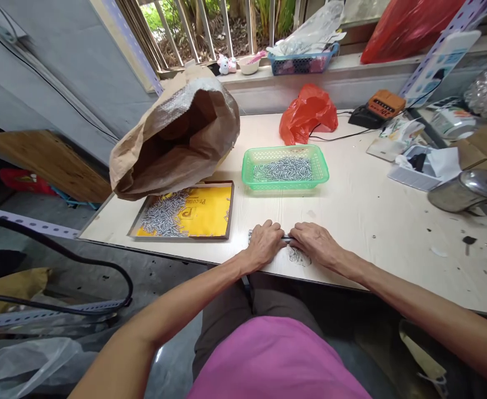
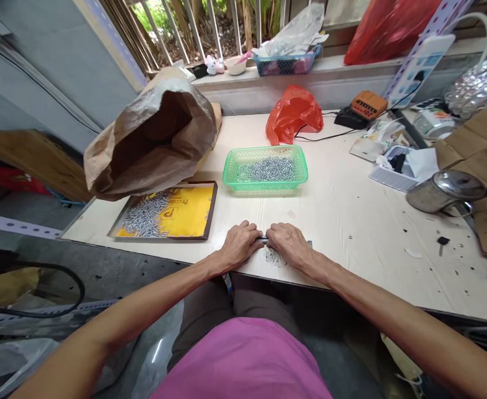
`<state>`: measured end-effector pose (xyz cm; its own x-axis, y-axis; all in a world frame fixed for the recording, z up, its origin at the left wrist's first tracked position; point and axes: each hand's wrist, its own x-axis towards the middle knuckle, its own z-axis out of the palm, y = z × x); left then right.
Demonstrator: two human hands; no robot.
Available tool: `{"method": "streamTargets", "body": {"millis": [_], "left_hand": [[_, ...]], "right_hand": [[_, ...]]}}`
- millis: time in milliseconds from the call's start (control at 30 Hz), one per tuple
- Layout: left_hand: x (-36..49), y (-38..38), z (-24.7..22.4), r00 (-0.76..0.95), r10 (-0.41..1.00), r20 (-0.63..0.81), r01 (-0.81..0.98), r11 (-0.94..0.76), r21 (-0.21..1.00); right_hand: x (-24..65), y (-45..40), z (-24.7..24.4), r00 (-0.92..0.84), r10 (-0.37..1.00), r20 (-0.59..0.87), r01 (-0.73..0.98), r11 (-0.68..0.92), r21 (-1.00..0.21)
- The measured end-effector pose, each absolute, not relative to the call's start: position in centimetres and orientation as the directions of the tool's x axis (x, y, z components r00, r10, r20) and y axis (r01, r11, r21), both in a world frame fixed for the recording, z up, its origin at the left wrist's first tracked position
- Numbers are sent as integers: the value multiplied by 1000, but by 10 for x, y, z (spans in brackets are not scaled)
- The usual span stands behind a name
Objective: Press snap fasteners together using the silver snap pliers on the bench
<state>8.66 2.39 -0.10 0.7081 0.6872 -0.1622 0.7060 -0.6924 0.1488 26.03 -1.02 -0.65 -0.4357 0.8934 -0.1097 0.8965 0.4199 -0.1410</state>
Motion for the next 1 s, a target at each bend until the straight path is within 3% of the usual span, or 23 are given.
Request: {"method": "streamTargets", "body": {"millis": [100, 200, 300, 500, 567, 700, 767, 867, 933, 1000], "left_hand": [[83, 14, -5, 707, 699, -105, 707, -693, 144], [78, -8, -19, 722, 691, 46, 679, -719, 150], [79, -34, -34, 756, 636, 155, 611, -770, 182], [87, -52, -43, 717, 664, 212, 606, -744, 280], [88, -50, -48, 706, 660, 256, 595, -750, 291], [86, -57, -60, 734, 637, 235, 577, -767, 279], [79, -69, -56, 799, 537, 269, 474, -839, 266], [53, -83, -33, 831, 373, 412, 311, -927, 211], [25, -79, -12, 771, 424, 475, 397, -903, 162], [-13, -58, 7, 626, 596, 503, 613, -775, 154]], "right_hand": [[273, -2, -9, -492, 866, -87, 859, 467, -211], [288, 14, -14, -558, 822, -112, 807, 507, -304], [293, 30, -20, -492, 868, -62, 853, 467, -232], [264, 46, -6, -433, 901, 10, 898, 432, -85], [239, 40, 5, -536, 844, 13, 839, 535, -97], [188, 17, 11, -822, 569, 26, 559, 814, -159], [172, 10, 3, -884, 467, 30, 459, 877, -142], [161, 12, -16, -903, 426, 57, 417, 900, -132], [159, 15, -27, -895, 431, 113, 406, 893, -193], [158, 18, -28, -863, 459, 210, 396, 873, -284]]}}
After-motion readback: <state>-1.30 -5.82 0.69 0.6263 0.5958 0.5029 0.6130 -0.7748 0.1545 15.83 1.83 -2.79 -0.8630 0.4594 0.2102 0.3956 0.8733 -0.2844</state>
